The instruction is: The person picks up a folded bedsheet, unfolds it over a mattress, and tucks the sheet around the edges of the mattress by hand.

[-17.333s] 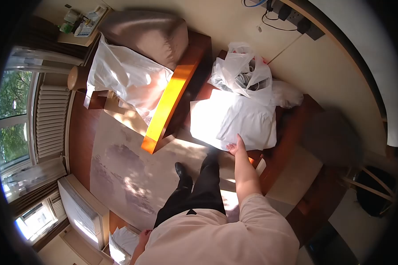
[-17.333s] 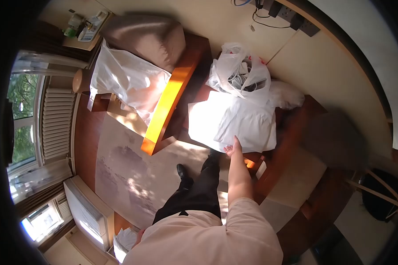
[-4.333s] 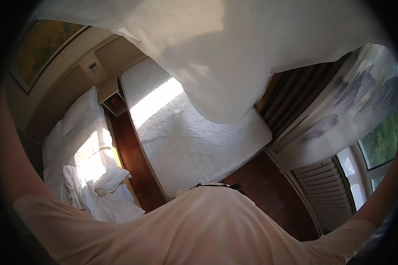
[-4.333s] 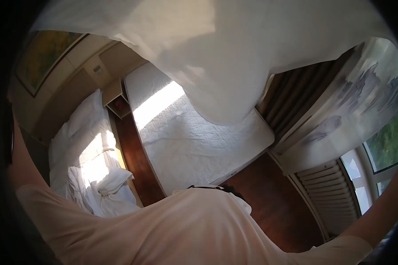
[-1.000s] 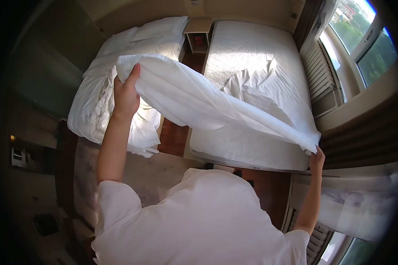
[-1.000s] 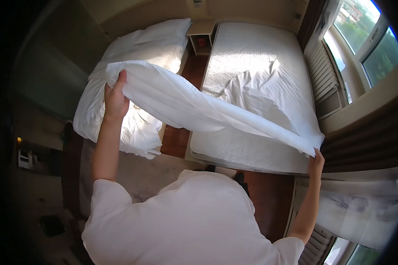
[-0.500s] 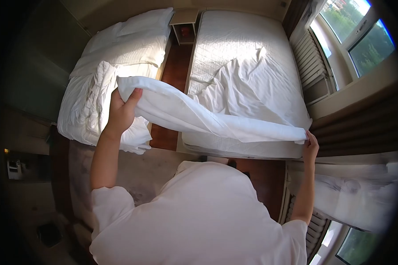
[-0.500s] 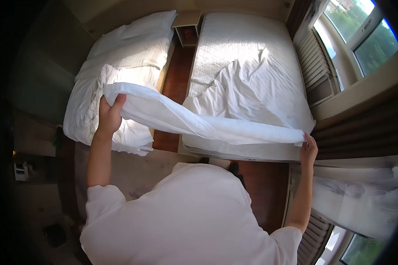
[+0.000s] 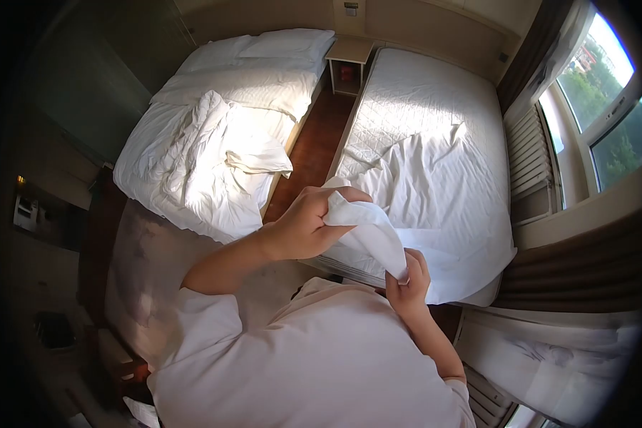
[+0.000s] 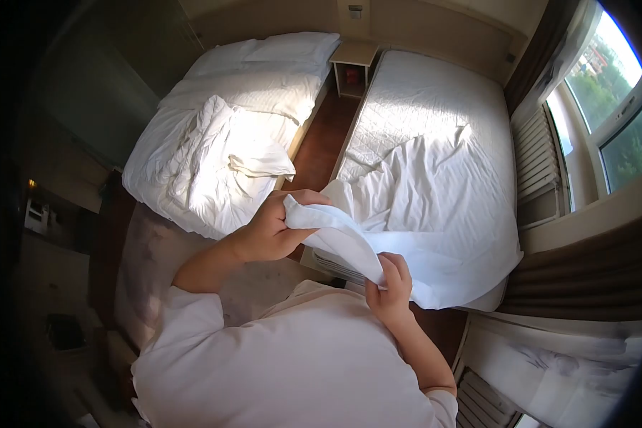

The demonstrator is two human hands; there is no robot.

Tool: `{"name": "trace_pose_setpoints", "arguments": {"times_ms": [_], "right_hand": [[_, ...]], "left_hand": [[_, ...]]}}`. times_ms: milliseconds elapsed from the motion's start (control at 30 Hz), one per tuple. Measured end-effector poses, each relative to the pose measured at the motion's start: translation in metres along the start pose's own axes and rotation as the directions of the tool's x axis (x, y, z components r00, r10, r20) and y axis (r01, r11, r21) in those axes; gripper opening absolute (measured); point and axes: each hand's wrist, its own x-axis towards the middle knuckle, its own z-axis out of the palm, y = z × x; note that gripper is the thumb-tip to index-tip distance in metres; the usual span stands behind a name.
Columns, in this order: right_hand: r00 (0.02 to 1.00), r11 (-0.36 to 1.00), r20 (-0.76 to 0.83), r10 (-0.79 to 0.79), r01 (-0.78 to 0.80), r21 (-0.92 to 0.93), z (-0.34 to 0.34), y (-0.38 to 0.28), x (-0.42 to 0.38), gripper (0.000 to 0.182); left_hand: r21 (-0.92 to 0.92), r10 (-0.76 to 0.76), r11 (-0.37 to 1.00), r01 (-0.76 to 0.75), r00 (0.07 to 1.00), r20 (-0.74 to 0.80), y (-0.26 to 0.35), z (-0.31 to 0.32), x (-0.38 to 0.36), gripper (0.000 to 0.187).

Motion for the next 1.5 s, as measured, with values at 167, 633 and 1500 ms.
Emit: {"name": "trace_pose_setpoints", "arguments": {"times_ms": [167,633,1500], "right_hand": [[0.989,0.999,0.145,0.018,-0.022,0.027,-0.009,0.001,-0.016,0.023],[0.874,0.981,0.457,0.167,-0.194,0.012,0.006,0.007,-0.019,0.020],[0.793,0.978,0.607,0.057,0.077,-0.192,0.041,0.054,-0.052,0.027]], "left_hand": [[0.071,0.049,0.996,-0.056,0.995,0.091,-0.021,-0.003,-0.024,0.022],[0.381,-0.392,0.895,0.234,0.819,0.419,-0.055,-0.040,-0.093,0.033],[0.707,-0.127,0.686,-0.171,0.929,0.348,-0.018,0.019,-0.102,0.010]]}}
